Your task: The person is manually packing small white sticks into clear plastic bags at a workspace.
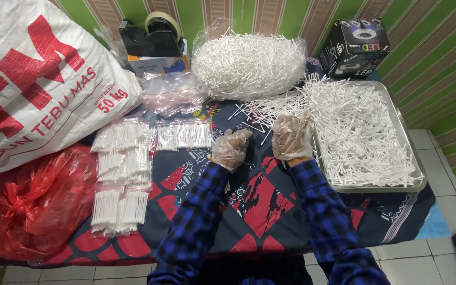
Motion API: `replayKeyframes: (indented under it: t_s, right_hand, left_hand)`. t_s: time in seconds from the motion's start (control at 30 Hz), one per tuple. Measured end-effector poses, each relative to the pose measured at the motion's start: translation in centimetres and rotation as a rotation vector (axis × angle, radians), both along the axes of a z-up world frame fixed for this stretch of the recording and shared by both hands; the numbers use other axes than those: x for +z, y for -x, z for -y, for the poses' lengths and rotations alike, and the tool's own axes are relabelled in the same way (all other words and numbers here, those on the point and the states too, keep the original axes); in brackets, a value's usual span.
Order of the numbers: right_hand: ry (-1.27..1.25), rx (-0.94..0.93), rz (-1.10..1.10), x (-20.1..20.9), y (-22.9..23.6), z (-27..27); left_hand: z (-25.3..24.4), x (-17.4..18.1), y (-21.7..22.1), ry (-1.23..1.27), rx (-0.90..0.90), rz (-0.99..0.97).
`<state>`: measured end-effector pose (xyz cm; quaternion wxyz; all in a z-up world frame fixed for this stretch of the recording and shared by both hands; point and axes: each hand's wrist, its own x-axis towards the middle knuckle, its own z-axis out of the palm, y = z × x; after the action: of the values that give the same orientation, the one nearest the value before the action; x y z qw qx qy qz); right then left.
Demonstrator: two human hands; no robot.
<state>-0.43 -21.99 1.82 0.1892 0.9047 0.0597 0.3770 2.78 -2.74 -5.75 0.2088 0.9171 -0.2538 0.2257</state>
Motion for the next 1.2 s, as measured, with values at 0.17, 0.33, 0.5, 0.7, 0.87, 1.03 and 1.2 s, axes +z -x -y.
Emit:
replayKeyframes:
  t_s: [0.17, 0.33, 0.5, 0.7, 0.87, 1.03, 1.2]
  right_hand:
    - [-0.081, -0.099, -0.218, -3.9, -1.3, 2.4]
    - [-0.127, 0.094, 0.022, -3.3, -2.0, 3.5]
    - [-0.232, 0.300, 0.349, -2.3, -2.1, 1.9]
    - [-0.480, 0.382, 0.206, -1.4, -0.2, -2.3]
    - [-0.719, 0.453, 0.067, 0.1, 0.4, -4.6]
    - [-0.893, 0.492, -0.046, 1.6, 0.9, -5.0]
    - [-1.068, 0.518, -0.161, 3.1, 1.7, -5.1]
  left_hand:
    - [0.1, -1.8, -0.6, 0.016, 0.030, 0.179]
    - [0.2, 1.8, 0.6, -0.009, 0.048, -0.056]
    - [0.8, 3.9, 0.2, 0.084, 0.201, -0.471]
    - [0.6, 3.5, 0.1, 0.567, 0.190, -0.785]
    - [1.0, 4.1, 0.1, 1.038, 0.150, -0.804]
    - [0.0, 5.0, 0.1, 1.113, 0.161, -0.878]
    - [-0.1, 6.2, 1.0, 0.947, 0.059, -0.925]
